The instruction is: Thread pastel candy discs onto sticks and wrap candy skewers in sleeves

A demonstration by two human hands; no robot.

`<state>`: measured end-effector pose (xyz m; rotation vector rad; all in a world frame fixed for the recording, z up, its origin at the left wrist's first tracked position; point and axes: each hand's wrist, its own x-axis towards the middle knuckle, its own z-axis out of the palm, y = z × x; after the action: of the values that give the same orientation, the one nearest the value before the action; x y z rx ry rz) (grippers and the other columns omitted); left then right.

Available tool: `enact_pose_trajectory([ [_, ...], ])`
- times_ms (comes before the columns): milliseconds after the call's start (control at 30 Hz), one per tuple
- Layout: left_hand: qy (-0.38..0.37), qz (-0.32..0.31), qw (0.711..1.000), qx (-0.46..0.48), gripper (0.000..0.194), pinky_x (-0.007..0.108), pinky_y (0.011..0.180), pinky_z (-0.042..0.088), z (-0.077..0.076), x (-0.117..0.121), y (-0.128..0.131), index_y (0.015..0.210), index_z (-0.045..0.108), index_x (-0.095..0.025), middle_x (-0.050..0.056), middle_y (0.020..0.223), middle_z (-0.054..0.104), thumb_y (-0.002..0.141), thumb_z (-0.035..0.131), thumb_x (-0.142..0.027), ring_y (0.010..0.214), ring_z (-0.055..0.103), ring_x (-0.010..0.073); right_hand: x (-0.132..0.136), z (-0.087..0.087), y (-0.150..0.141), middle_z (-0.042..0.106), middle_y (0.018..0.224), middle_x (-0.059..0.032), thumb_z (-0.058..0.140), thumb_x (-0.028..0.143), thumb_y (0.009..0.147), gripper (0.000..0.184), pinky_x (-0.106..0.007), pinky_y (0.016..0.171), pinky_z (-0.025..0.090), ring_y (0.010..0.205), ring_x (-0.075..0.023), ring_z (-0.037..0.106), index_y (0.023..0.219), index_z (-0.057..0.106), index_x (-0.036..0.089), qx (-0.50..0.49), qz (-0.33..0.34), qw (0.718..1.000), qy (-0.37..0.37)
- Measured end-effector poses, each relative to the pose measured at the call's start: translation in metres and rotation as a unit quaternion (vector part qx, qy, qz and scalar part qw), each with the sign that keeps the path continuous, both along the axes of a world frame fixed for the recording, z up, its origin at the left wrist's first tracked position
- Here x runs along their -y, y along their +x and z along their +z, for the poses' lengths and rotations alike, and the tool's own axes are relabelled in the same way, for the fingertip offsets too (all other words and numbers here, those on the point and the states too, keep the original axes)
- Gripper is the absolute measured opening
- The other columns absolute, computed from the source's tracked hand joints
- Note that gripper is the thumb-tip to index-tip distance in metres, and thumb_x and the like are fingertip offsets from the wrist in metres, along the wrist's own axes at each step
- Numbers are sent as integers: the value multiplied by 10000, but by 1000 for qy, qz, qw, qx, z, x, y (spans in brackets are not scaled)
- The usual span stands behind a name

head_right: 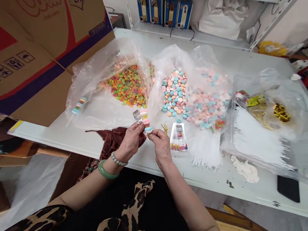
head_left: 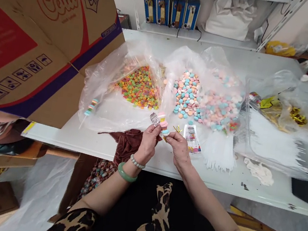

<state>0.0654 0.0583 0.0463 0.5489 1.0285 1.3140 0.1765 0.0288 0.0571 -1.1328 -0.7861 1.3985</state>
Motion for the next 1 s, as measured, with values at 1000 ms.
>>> enact_pose_trajectory([
  [1000, -269, -10, 946, 180, 100, 210, 538, 434, -11, -15, -27, 791, 641, -183, -9, 618, 642, 833, 672, -268, 519, 525, 83, 40, -14, 38, 566, 751, -10, 521, 235, 863, 139, -319, 690, 391, 732, -183, 528, 731, 566, 236, 375, -5, 916, 146],
])
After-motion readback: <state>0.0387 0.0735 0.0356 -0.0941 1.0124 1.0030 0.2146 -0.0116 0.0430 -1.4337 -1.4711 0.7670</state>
